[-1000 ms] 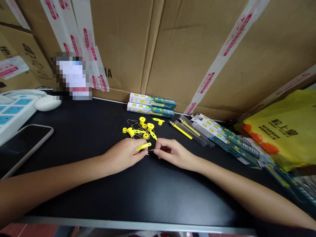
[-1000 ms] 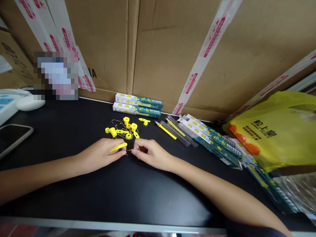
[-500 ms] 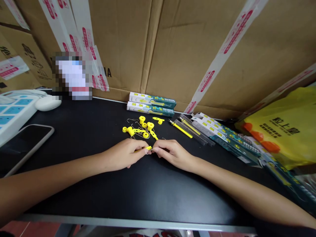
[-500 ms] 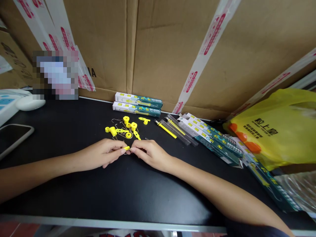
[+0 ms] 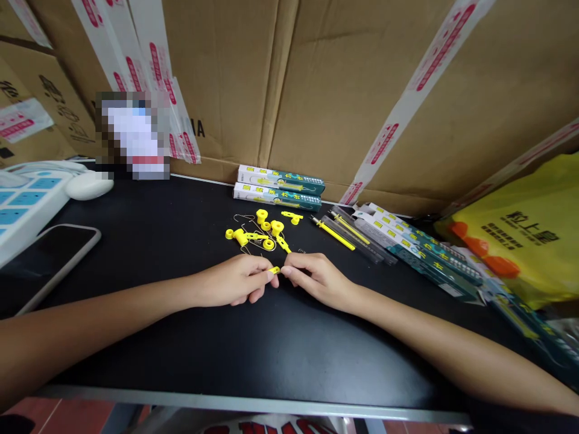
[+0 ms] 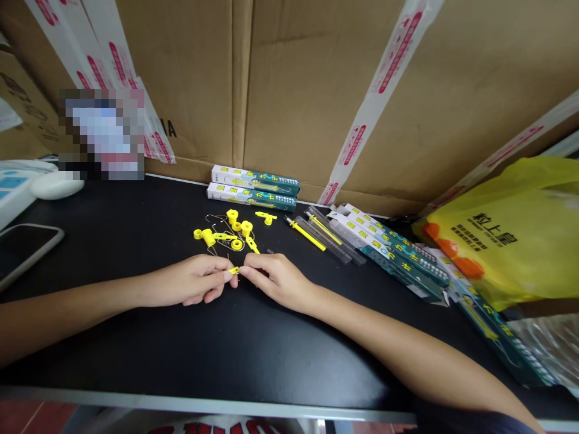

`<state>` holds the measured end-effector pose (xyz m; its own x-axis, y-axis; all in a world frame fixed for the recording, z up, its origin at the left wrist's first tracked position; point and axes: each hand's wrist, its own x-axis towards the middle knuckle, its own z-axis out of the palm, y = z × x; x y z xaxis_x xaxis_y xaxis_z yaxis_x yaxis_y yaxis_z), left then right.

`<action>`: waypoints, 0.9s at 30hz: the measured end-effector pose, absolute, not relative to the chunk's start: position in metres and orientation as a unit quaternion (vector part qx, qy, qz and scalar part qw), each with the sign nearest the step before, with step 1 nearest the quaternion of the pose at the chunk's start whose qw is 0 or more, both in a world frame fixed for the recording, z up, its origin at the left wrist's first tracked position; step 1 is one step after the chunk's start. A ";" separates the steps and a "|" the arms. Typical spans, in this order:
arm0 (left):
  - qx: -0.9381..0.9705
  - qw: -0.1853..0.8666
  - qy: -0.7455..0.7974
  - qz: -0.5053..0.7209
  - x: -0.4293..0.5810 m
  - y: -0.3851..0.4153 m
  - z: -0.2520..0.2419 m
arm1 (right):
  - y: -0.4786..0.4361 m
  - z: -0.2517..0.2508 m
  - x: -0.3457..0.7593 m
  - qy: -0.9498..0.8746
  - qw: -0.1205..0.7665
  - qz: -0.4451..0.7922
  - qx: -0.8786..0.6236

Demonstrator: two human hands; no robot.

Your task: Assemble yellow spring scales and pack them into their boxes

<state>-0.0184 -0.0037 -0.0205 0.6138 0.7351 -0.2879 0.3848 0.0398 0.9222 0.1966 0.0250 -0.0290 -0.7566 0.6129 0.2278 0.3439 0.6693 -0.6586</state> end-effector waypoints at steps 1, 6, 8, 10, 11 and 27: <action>0.682 0.584 0.415 0.143 -0.018 -0.004 -0.019 | 0.025 -0.030 0.196 -0.887 0.224 0.300 -0.270; 0.691 0.572 0.426 0.118 -0.015 -0.006 -0.014 | 0.021 -0.033 0.193 -0.889 0.245 0.284 -0.264; 0.682 0.581 0.428 0.120 -0.014 -0.007 -0.013 | 0.018 -0.034 0.191 -0.885 0.253 0.278 -0.276; 0.670 0.592 0.428 0.130 -0.012 -0.009 -0.013 | 0.015 -0.035 0.190 -0.878 0.260 0.276 -0.292; 0.666 0.596 0.428 0.134 -0.011 -0.010 -0.013 | 0.015 -0.036 0.190 -0.875 0.263 0.276 -0.298; 0.605 0.641 0.456 0.123 -0.010 -0.005 -0.012 | 0.023 -0.036 0.193 -0.831 0.297 0.361 -0.301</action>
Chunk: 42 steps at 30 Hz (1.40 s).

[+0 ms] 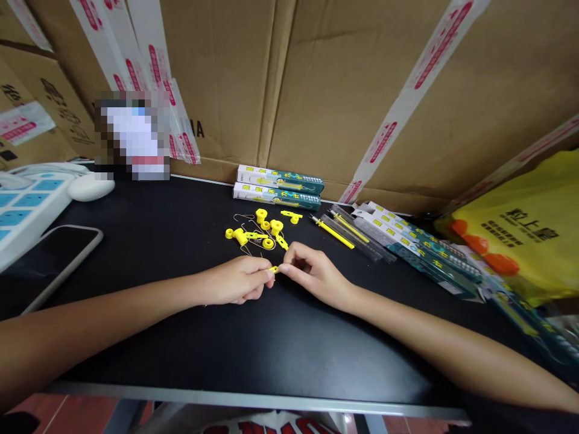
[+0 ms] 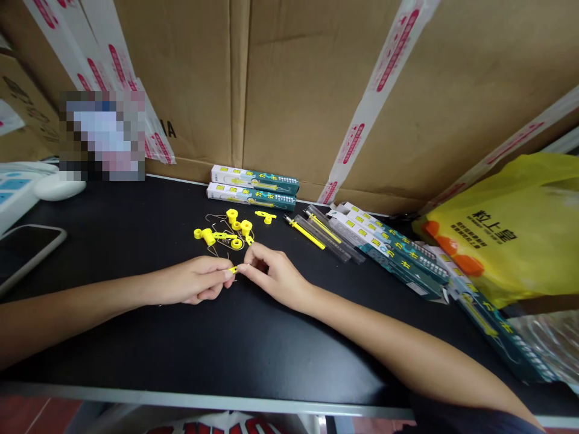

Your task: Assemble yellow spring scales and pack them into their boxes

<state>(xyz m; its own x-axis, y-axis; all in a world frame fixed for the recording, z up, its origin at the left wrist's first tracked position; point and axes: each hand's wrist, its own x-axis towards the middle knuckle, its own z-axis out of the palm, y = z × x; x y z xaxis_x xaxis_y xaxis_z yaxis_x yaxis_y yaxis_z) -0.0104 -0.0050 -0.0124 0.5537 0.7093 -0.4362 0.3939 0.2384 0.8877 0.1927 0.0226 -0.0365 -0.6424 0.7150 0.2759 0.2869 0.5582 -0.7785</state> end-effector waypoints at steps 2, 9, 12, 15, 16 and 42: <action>0.615 0.639 0.447 0.118 -0.013 -0.004 -0.013 | 0.025 -0.037 0.195 -0.824 0.296 0.385 -0.292; 0.615 0.646 0.440 0.102 -0.016 -0.002 -0.015 | 0.028 -0.037 0.199 -0.847 0.270 0.371 -0.270; 0.620 0.647 0.433 0.097 -0.016 0.000 -0.015 | 0.027 -0.038 0.199 -0.849 0.278 0.358 -0.270; 0.635 0.640 0.425 0.079 -0.016 0.001 -0.014 | 0.025 -0.040 0.199 -0.856 0.298 0.337 -0.255; 0.639 0.636 0.426 0.074 -0.016 0.001 -0.013 | 0.025 -0.041 0.198 -0.858 0.302 0.331 -0.250; 0.715 0.483 0.490 0.125 -0.007 -0.018 -0.013 | 0.017 -0.041 0.188 -0.788 0.314 0.405 -0.342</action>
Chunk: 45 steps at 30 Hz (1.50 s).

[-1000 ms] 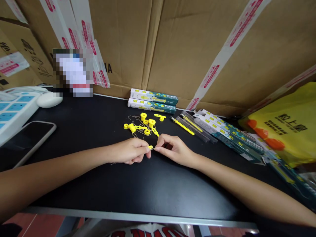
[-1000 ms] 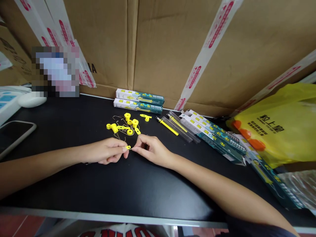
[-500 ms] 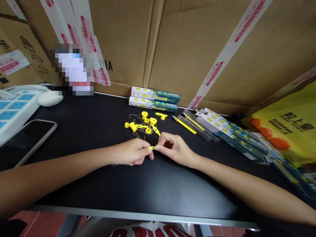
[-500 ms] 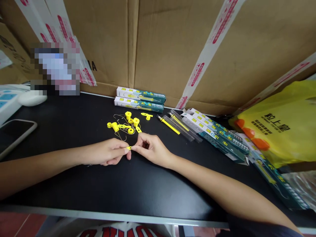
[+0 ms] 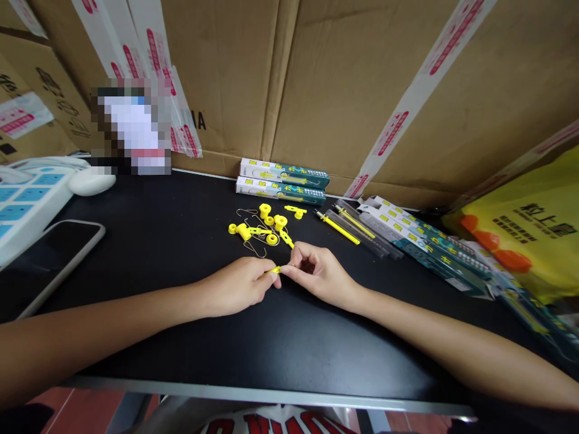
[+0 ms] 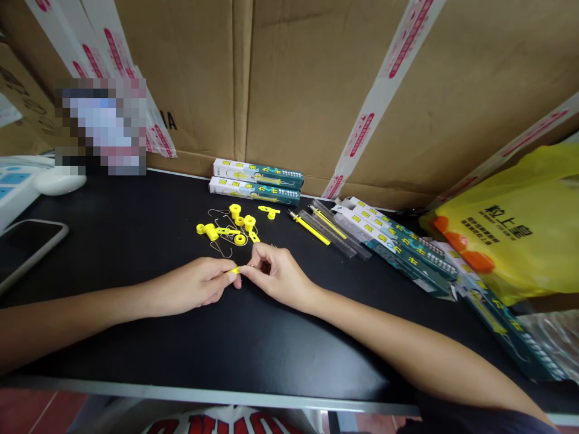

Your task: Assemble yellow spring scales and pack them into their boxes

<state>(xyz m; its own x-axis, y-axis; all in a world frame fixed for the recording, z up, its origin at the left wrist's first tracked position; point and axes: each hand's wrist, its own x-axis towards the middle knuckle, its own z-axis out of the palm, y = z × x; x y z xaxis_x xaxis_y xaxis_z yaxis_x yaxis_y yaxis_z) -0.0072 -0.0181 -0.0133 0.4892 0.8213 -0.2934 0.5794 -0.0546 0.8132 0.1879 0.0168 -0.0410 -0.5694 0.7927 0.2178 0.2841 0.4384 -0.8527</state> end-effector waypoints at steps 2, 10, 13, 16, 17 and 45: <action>0.739 0.447 0.488 0.123 -0.007 -0.019 -0.012 | 0.015 -0.041 0.187 -0.790 0.320 0.395 -0.342; 0.785 0.345 0.501 0.118 -0.006 -0.027 -0.010 | 0.008 -0.044 0.186 -0.811 0.355 0.322 -0.335; 0.779 0.352 0.502 0.132 -0.006 -0.029 -0.010 | 0.007 -0.045 0.187 -0.818 0.359 0.303 -0.332; 0.782 0.350 0.497 0.139 -0.005 -0.029 -0.012 | 0.007 -0.046 0.187 -0.821 0.359 0.301 -0.326; 0.783 0.348 0.496 0.139 -0.005 -0.029 -0.012 | 0.008 -0.046 0.187 -0.820 0.360 0.303 -0.327; 0.815 0.273 0.491 0.143 -0.014 -0.013 -0.018 | 0.016 -0.044 0.194 -0.921 0.283 0.112 -0.241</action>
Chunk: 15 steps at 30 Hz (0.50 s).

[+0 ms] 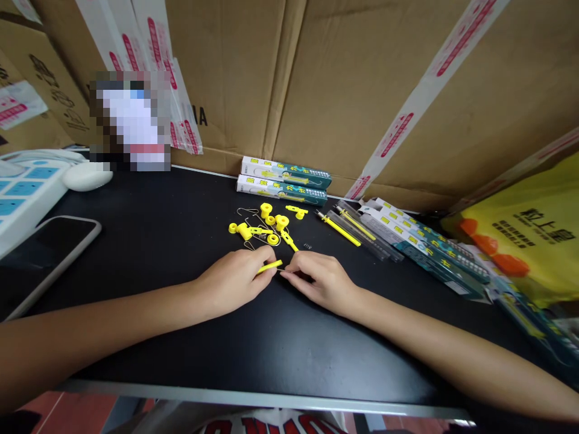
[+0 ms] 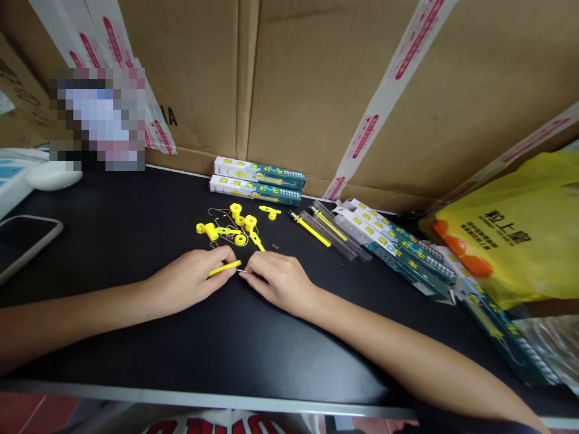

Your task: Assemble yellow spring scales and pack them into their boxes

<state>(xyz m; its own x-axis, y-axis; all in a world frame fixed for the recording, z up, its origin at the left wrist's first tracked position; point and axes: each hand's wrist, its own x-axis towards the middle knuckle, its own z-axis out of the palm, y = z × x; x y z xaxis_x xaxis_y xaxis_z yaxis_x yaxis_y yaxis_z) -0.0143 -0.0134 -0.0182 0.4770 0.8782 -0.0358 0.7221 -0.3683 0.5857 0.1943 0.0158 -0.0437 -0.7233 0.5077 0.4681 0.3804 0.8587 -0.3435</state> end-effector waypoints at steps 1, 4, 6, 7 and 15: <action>0.815 0.274 0.489 0.145 -0.014 -0.013 -0.018 | 0.017 -0.044 0.195 -0.922 0.283 0.115 -0.239; 0.816 0.269 0.495 0.131 -0.014 -0.014 -0.017 | 0.019 -0.045 0.195 -0.915 0.289 0.137 -0.246; 0.818 0.261 0.499 0.119 -0.013 -0.016 -0.016 | 0.020 -0.045 0.195 -0.907 0.293 0.165 -0.253; 0.820 0.258 0.497 0.115 -0.013 -0.016 -0.016 | 0.021 -0.045 0.195 -0.903 0.294 0.181 -0.256; 0.828 0.263 0.485 0.104 -0.012 -0.017 -0.014 | 0.021 -0.046 0.196 -0.885 0.321 0.219 -0.255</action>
<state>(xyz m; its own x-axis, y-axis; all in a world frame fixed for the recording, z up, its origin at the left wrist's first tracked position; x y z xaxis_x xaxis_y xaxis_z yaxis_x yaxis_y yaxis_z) -0.0119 -0.0173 -0.0136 0.5083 0.8572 -0.0826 0.7479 -0.3919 0.5358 0.1965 0.0212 -0.0456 -0.6633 0.5923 0.4574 0.3109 0.7741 -0.5515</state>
